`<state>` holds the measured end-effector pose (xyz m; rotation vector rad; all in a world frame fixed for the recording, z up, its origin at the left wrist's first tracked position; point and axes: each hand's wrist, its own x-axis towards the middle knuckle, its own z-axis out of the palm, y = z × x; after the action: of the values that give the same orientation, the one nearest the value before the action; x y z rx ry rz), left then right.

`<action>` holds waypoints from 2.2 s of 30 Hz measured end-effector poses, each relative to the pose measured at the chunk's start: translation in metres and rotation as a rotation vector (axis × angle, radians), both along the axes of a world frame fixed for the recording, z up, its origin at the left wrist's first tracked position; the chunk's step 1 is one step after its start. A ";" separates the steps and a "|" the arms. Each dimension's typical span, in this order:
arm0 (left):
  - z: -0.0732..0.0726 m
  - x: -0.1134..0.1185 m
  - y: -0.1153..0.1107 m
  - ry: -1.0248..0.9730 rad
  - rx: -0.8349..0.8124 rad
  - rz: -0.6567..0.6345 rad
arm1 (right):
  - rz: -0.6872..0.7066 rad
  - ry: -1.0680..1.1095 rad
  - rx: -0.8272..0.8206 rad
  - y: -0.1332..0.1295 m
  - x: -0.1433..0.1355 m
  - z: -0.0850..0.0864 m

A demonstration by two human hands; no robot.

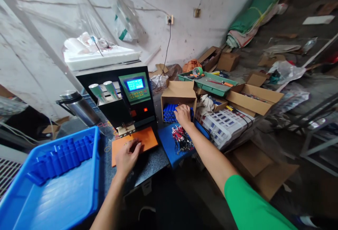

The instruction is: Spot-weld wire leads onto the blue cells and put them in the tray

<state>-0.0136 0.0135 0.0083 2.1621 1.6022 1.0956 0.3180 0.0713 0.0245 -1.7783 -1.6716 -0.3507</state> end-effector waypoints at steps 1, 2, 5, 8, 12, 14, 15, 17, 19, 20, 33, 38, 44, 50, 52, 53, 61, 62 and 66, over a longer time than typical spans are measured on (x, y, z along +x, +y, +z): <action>0.001 0.001 0.000 0.006 0.000 -0.001 | 0.003 -0.015 -0.013 0.000 0.000 0.003; 0.001 0.001 -0.001 0.010 -0.001 -0.002 | 0.008 -0.031 -0.030 0.000 0.001 0.005; 0.003 0.003 -0.002 0.025 -0.008 0.004 | 0.019 -0.068 -0.094 -0.001 0.003 0.013; 0.004 0.004 -0.002 0.016 -0.011 -0.002 | 0.045 -0.085 -0.153 -0.003 0.007 0.020; 0.002 0.004 -0.001 -0.034 -0.026 -0.046 | 0.048 -0.031 -0.055 -0.017 0.005 0.023; 0.001 0.003 0.000 -0.052 -0.041 -0.060 | 0.039 0.036 -0.045 -0.027 0.000 0.021; 0.000 0.002 0.001 -0.055 -0.048 -0.062 | 0.039 0.071 -0.092 -0.031 -0.002 0.018; -0.001 0.001 0.001 -0.052 -0.056 -0.059 | 0.036 0.138 -0.276 -0.038 -0.007 0.011; -0.001 0.001 0.002 -0.043 -0.057 -0.048 | 0.016 0.182 -0.474 -0.042 -0.009 0.001; -0.001 0.001 0.002 -0.040 -0.057 -0.042 | 0.005 0.191 -0.543 -0.042 -0.010 -0.003; 0.002 0.003 0.000 -0.043 -0.071 -0.018 | 0.002 0.677 -0.334 -0.033 -0.001 -0.025; 0.000 0.002 0.002 -0.036 -0.069 -0.023 | 0.140 1.107 -0.073 -0.031 0.010 -0.011; 0.000 0.000 0.002 -0.051 -0.079 -0.043 | 0.285 1.411 0.098 -0.038 0.002 0.026; 0.007 0.001 -0.002 -0.244 -0.120 -0.109 | 0.491 1.596 0.193 -0.058 -0.030 0.058; 0.015 0.006 -0.014 -0.365 -0.134 -0.126 | 0.555 1.661 0.147 -0.069 -0.046 0.063; 0.020 0.011 -0.023 -0.414 -0.134 -0.132 | 0.577 1.686 0.114 -0.074 -0.055 0.065; 0.043 0.058 -0.085 -0.577 -0.059 -0.213 | 0.710 1.863 -0.101 -0.108 -0.127 0.057; 0.041 0.060 -0.087 -0.608 -0.063 -0.217 | 0.723 1.876 -0.120 -0.111 -0.134 0.055; 0.033 0.055 -0.088 -0.761 -0.136 -0.188 | 0.746 1.883 -0.155 -0.118 -0.151 0.052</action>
<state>0.0412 -0.0741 0.0416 1.4831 1.0615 1.4506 0.1674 -0.0465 0.0763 -0.6435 -0.6672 1.3717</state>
